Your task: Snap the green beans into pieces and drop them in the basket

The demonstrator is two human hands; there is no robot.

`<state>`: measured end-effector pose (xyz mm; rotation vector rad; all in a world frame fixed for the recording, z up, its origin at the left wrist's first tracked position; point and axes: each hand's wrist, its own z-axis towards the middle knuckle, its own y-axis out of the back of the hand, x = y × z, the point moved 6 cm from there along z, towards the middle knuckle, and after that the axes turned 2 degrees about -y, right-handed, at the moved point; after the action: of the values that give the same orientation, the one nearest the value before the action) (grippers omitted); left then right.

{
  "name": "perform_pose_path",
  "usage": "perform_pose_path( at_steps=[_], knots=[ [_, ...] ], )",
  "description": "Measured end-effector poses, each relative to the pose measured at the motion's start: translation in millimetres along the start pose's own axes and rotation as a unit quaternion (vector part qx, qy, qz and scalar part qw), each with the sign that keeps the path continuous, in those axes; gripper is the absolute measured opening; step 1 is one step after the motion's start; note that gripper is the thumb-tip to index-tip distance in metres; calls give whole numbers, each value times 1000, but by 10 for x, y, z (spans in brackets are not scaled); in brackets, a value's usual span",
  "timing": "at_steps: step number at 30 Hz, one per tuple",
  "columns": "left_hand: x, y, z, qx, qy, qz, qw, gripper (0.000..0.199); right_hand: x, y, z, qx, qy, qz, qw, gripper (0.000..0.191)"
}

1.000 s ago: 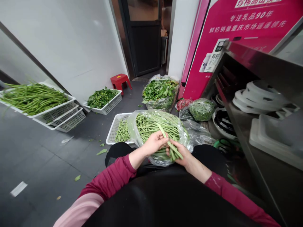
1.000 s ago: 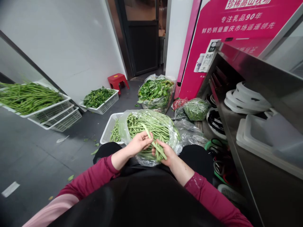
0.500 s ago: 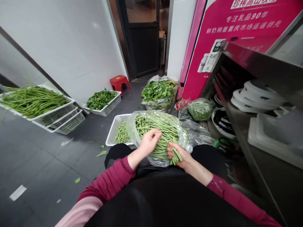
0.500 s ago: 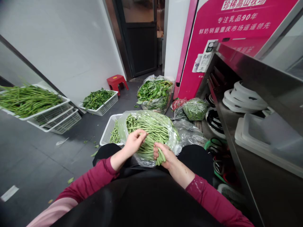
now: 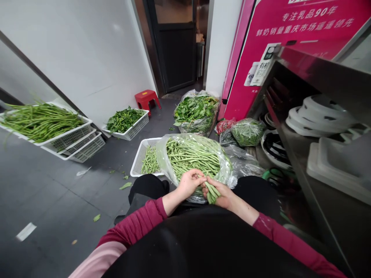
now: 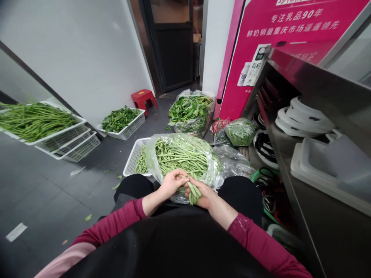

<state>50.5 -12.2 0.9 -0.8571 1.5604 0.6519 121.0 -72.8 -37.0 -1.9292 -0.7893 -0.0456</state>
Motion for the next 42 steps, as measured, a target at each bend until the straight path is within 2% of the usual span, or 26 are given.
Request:
perform_pose_path(
  at_steps=[3, 7, 11, 13, 14, 15, 17, 19, 20, 21, 23, 25, 28, 30, 32, 34, 36, 40, 42],
  knots=[
    [-20, 17, -48, 7, 15, -56, 998, 39, 54, -22, -17, 36, 25, -5, 999, 15],
    [-89, 68, -57, 14, -1, -71, 997, 38, 67, -31, -48, 26, 18, -44, 999, 15],
    [-103, 70, -24, 44, -7, 17, 999, 32, 82, -51, -57, 6, 36, -69, 997, 16],
    [-140, 87, -25, 34, -41, 123, 991, 25, 89, -44, -52, -11, 47, -83, 995, 16],
    [-175, 92, -34, 26, -75, 199, 977, 22, 89, -36, -49, -23, 52, -92, 994, 16],
    [-215, 83, -48, 23, -118, 285, 951, 19, 84, -27, -47, -34, 54, -102, 993, 17],
    [-256, 20, -80, 49, -204, 450, 868, 18, 76, -11, -46, -55, 60, -124, 989, 18],
    [-208, -14, -56, 93, -239, 560, 788, 15, 80, 0, -50, -74, 72, -146, 984, 19],
    [-175, 16, -1, 99, -229, 594, 765, 14, 88, 3, -54, -80, 76, -153, 982, 19],
    [-151, 74, 82, 90, -207, 617, 754, 14, 99, 10, -58, -86, 78, -152, 982, 19],
    [-155, 207, 296, 42, -166, 638, 751, 21, 125, 36, -69, -93, 67, -121, 986, 15],
    [-188, 220, 525, 26, -170, 638, 751, 34, 159, 91, -86, -103, 47, -66, 991, 13],
    [-174, -71, 815, 103, -234, 638, 726, 37, 212, 197, -133, -114, 27, 9, 993, 7],
    [-108, -300, 956, 144, -250, 660, 694, 32, 236, 247, -172, -103, 26, 41, 993, 5],
    [-31, -444, 1047, 155, -242, 696, 658, 28, 249, 268, -209, -77, 34, 61, 995, 5],
    [25, -475, 1058, 168, -235, 724, 627, 23, 257, 290, -235, -57, 47, 71, 995, 3],
    [17, -396, 988, 176, -247, 733, 609, 19, 259, 329, -240, -52, 60, 76, 994, 4],
    [-204, -60, 706, 122, -280, 725, 618, 19, 230, 394, -174, -61, 57, 101, 991, 7],
    [-337, 32, 517, 101, -304, 713, 624, 21, 209, 371, -123, -63, 40, 117, 990, 5]
  ],
)
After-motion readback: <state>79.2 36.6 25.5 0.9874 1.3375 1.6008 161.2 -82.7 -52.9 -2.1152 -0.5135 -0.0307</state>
